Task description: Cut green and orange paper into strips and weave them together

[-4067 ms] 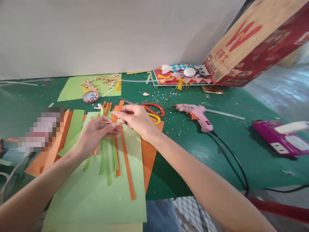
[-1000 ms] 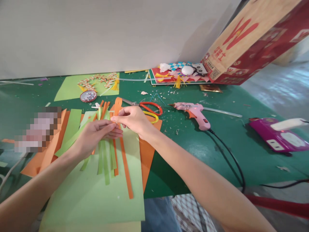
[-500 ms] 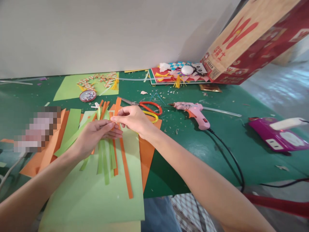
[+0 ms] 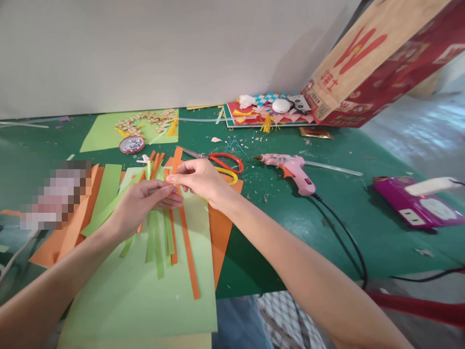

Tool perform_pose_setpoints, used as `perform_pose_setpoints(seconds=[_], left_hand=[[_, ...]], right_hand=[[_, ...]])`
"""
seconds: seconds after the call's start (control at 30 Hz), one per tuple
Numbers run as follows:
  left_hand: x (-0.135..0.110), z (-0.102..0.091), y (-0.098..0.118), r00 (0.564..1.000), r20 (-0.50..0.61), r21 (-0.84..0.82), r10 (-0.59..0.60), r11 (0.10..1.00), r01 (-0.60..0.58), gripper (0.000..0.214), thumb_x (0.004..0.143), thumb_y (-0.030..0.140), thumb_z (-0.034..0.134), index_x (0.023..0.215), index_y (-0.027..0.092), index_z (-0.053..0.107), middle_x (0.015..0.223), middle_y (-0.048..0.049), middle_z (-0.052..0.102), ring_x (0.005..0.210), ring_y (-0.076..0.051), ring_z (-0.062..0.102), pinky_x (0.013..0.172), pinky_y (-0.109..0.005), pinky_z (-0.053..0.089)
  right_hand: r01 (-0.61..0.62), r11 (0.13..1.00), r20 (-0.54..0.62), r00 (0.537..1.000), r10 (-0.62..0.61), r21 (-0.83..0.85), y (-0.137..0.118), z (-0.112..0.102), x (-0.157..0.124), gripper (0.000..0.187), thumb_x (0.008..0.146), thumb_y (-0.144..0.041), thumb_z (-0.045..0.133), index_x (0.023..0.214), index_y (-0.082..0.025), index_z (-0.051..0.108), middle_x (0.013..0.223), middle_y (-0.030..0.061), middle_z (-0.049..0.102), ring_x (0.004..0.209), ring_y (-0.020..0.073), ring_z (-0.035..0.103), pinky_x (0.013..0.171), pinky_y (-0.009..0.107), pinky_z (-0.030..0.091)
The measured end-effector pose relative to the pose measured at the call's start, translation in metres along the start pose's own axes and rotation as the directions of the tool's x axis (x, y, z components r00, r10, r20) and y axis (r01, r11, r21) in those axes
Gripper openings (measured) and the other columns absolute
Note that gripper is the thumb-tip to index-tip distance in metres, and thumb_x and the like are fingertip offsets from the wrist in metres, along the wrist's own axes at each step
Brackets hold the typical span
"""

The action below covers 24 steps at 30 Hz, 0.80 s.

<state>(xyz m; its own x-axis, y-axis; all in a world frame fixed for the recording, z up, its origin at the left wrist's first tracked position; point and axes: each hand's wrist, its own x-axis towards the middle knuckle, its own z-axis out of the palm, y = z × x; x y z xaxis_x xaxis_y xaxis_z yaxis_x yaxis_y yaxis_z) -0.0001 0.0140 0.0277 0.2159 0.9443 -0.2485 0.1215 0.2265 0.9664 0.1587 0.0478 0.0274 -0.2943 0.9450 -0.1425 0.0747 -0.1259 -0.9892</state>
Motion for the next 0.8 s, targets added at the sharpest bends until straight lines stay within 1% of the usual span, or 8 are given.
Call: perform_pose_setpoints(seconds=[0.1,0.47,0.73,0.8], left_hand=[[-0.0002,0.0003,0.0003,1.0,-0.017,0.011,-0.002,1.0,0.003,0.014,0.083,0.029,0.064,0.078,0.016,0.067,0.075,-0.0039,0.075,0.072,-0.017,0.073,0.078,-0.031,0.059],[-0.0001,0.0006,-0.0001,1.0,-0.023,0.018,-0.016,1.0,0.016,0.014,0.085,0.027,0.061,0.077,0.016,0.067,0.075,-0.0038,0.075,0.072,-0.016,0.073,0.078,-0.031,0.059],[-0.0006,0.0006,-0.0012,1.0,-0.012,0.032,0.0,0.999,0.0,0.02,0.081,0.036,0.067,0.078,0.016,0.066,0.078,-0.0053,0.076,0.075,-0.019,0.073,0.081,-0.034,0.059],[-0.0003,0.0,-0.0023,1.0,0.003,0.035,0.029,0.999,-0.029,0.022,0.081,0.038,0.067,0.081,0.016,0.067,0.08,-0.0055,0.076,0.077,-0.019,0.073,0.081,-0.033,0.059]], right_hand=[[-0.018,1.0,-0.012,1.0,0.018,-0.003,-0.001,-0.0005,-0.0003,0.02,0.074,-0.019,0.07,0.058,-0.015,0.058,0.048,-0.004,0.049,0.044,0.0042,0.039,0.043,0.022,0.024],[-0.035,0.999,0.012,0.999,0.035,0.023,-0.0013,-0.0003,-0.0002,0.02,0.076,-0.016,0.068,0.059,-0.014,0.059,0.049,-0.0033,0.05,0.045,0.0039,0.038,0.043,0.021,0.024],[-0.028,0.999,0.014,1.0,0.028,0.037,-0.0028,-0.0006,-0.001,0.021,0.074,-0.016,0.069,0.056,-0.014,0.058,0.048,-0.0036,0.049,0.045,0.0041,0.039,0.043,0.021,0.024],[-0.016,0.999,0.029,0.999,0.015,0.033,-0.0021,-0.0003,-0.0012,0.022,0.073,-0.018,0.07,0.055,-0.014,0.058,0.048,-0.0037,0.049,0.046,0.0045,0.04,0.043,0.022,0.025]])
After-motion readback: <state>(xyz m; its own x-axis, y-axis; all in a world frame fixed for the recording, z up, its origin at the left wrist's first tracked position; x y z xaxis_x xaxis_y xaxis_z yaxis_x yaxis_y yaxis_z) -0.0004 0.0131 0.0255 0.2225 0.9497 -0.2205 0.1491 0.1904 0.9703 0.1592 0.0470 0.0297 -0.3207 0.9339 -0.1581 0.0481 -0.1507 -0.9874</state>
